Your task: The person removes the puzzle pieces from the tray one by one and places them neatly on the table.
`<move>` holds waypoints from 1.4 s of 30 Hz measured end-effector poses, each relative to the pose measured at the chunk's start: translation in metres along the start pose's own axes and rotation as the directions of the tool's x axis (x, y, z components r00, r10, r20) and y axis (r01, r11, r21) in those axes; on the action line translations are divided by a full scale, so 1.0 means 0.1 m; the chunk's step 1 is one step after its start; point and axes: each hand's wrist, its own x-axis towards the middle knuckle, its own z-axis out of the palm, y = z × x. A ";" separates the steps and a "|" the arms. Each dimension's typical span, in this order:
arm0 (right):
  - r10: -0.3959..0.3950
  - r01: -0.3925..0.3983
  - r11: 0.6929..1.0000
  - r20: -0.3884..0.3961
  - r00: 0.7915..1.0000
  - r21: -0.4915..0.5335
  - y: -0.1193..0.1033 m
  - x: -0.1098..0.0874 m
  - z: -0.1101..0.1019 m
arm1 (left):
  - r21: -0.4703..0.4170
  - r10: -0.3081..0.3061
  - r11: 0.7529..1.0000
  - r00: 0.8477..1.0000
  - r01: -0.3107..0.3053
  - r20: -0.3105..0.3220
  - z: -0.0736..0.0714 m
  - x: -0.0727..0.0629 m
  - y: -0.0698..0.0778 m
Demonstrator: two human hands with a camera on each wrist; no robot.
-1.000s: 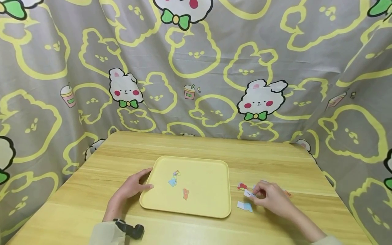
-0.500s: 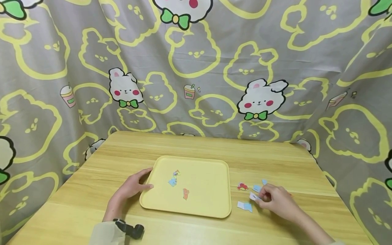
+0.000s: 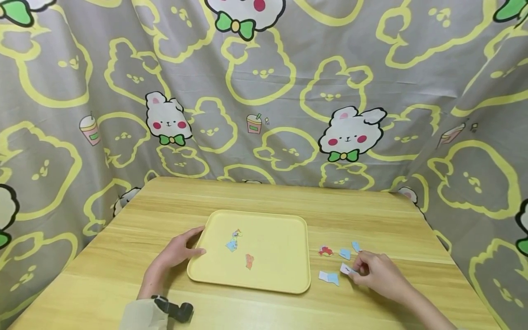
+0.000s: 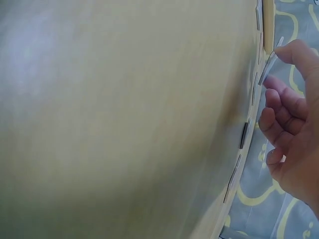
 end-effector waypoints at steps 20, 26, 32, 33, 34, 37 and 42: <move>-0.147 0.127 0.958 -0.058 0.987 -0.256 0.01 0.00 0.01 | -0.014 0.003 1.000 1.000 -0.003 0.005 -0.02 0.00 0.00; -0.242 0.195 0.883 -0.059 0.968 -0.427 0.01 0.00 0.01 | -0.017 0.006 1.000 1.000 -0.006 0.004 -0.02 0.00 0.00; -0.255 0.194 0.866 -0.073 0.964 -0.461 0.04 -0.01 0.02 | -0.020 0.007 1.000 1.000 -0.007 0.007 -0.02 0.00 0.00; -0.249 0.190 0.869 -0.074 0.966 -0.456 0.05 -0.01 0.02 | -0.020 0.006 1.000 1.000 -0.006 0.009 -0.02 0.00 0.00; -0.245 0.187 0.874 -0.074 0.967 -0.449 0.05 -0.01 0.02 | -0.020 0.006 1.000 1.000 -0.006 0.011 -0.02 0.00 0.00; -0.223 0.172 0.892 -0.075 0.972 -0.419 0.04 -0.02 0.01 | -0.023 0.007 1.000 1.000 -0.007 0.013 -0.02 0.00 -0.01; -0.117 0.091 0.947 -0.067 0.991 -0.309 -0.01 0.00 0.00 | -0.021 0.011 1.000 1.000 -0.011 0.014 -0.02 0.01 -0.03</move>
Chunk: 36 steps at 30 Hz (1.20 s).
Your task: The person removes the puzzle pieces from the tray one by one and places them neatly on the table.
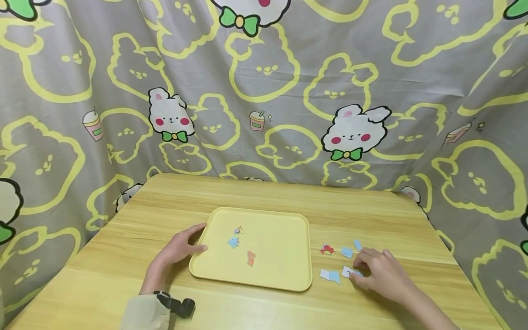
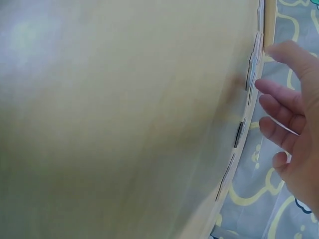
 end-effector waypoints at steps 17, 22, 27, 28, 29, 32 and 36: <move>0.127 -0.152 0.885 0.085 0.988 0.441 -0.20 0.20 -0.02 | 0.000 -0.010 1.000 1.000 0.010 -0.006 0.01 0.00 -0.02; 0.101 -0.127 0.880 0.082 0.992 0.458 -0.31 0.31 0.03 | -0.001 -0.010 1.000 1.000 0.010 -0.009 0.01 0.00 -0.02; 0.060 -0.088 0.875 0.075 0.995 0.476 -0.44 0.45 0.13 | 0.001 -0.008 1.000 1.000 0.008 -0.007 0.01 0.00 -0.02; 0.049 -0.079 0.874 0.076 0.996 0.479 -0.46 0.48 0.14 | 0.002 -0.007 1.000 1.000 0.007 -0.006 0.01 0.00 -0.02; 0.039 -0.072 0.873 0.077 0.996 0.482 -0.49 0.51 0.16 | 0.002 -0.008 1.000 1.000 0.008 -0.005 0.01 0.00 -0.02; 0.017 -0.058 0.864 0.087 0.996 0.500 -0.57 0.60 0.21 | -0.004 -0.012 1.000 1.000 0.011 -0.004 0.01 0.00 -0.01; -0.019 -0.026 0.866 0.085 0.996 0.500 -0.69 0.73 0.27 | -0.007 -0.014 1.000 1.000 0.014 -0.005 0.01 0.00 0.00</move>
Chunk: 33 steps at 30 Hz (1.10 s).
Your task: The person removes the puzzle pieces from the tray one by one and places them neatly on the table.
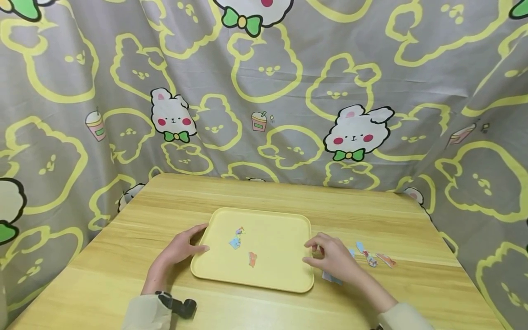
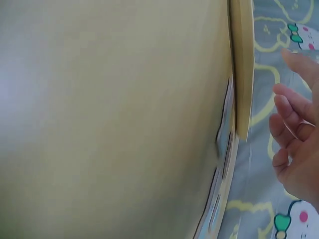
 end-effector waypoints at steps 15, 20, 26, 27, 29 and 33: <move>-0.022 0.023 1.000 0.097 0.995 -0.017 -0.23 0.38 0.31 | 0.005 0.010 1.000 1.000 -0.010 -0.017 0.00 0.00 0.02; -0.021 0.029 0.997 0.123 0.992 -0.068 -0.29 0.48 0.42 | 0.003 0.011 1.000 1.000 -0.011 -0.019 0.00 0.01 0.02; -0.035 0.050 0.992 0.132 0.991 -0.118 -0.34 0.59 0.58 | -0.005 0.020 1.000 1.000 -0.020 -0.024 0.00 0.01 0.02; -0.038 0.054 0.992 0.136 0.990 -0.116 -0.35 0.60 0.60 | -0.017 0.013 1.000 1.000 -0.013 -0.023 0.00 0.01 0.02; -0.038 0.055 0.992 0.147 0.988 -0.113 -0.37 0.62 0.63 | -0.015 0.016 1.000 1.000 -0.016 -0.024 0.00 0.00 0.02; -0.041 0.062 0.990 0.170 0.985 -0.123 -0.42 0.67 0.67 | -0.023 0.009 1.000 1.000 -0.009 -0.019 0.00 0.00 0.01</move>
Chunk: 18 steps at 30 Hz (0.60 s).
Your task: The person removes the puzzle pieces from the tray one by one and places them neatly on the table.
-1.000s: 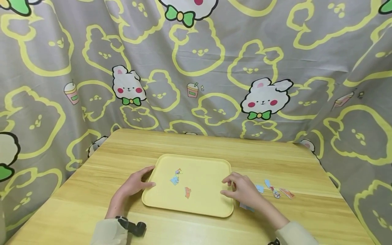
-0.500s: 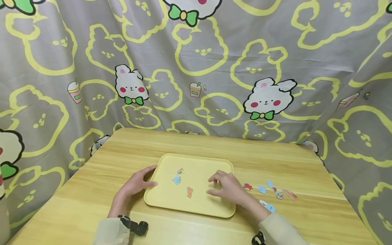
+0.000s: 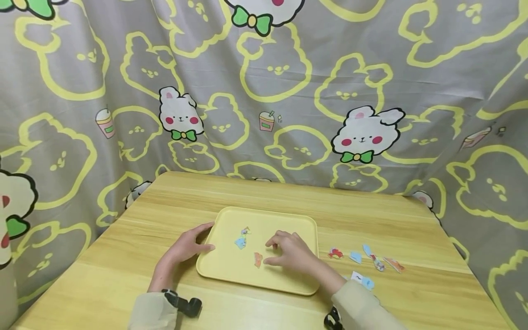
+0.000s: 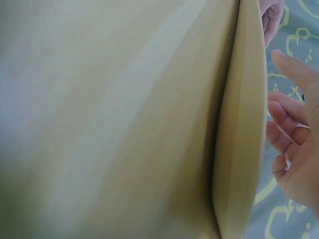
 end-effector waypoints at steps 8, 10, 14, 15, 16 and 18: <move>-0.037 0.042 0.997 0.073 0.997 -0.065 -0.10 0.06 0.05 | -0.006 0.000 1.000 1.000 0.000 -0.005 -0.01 -0.01 0.02; -0.044 0.052 0.995 0.094 0.995 -0.080 -0.12 0.06 0.06 | -0.003 0.000 1.000 1.000 0.000 -0.009 -0.01 -0.01 0.02; -0.072 0.085 0.990 0.117 0.991 -0.108 -0.14 0.07 0.08 | 0.002 0.008 1.000 1.000 -0.008 -0.012 0.00 -0.01 0.01; -0.080 0.094 0.989 0.119 0.990 -0.115 -0.14 0.08 0.09 | 0.004 0.012 1.000 1.000 -0.012 -0.013 0.00 -0.01 0.01; -0.089 0.103 0.987 0.120 0.989 -0.119 -0.15 0.08 0.09 | 0.003 0.011 1.000 1.000 -0.011 -0.014 0.00 -0.01 0.01; -0.104 0.119 0.985 0.118 0.988 -0.127 -0.16 0.09 0.10 | 0.000 0.012 1.000 1.000 -0.012 -0.018 0.00 -0.01 0.00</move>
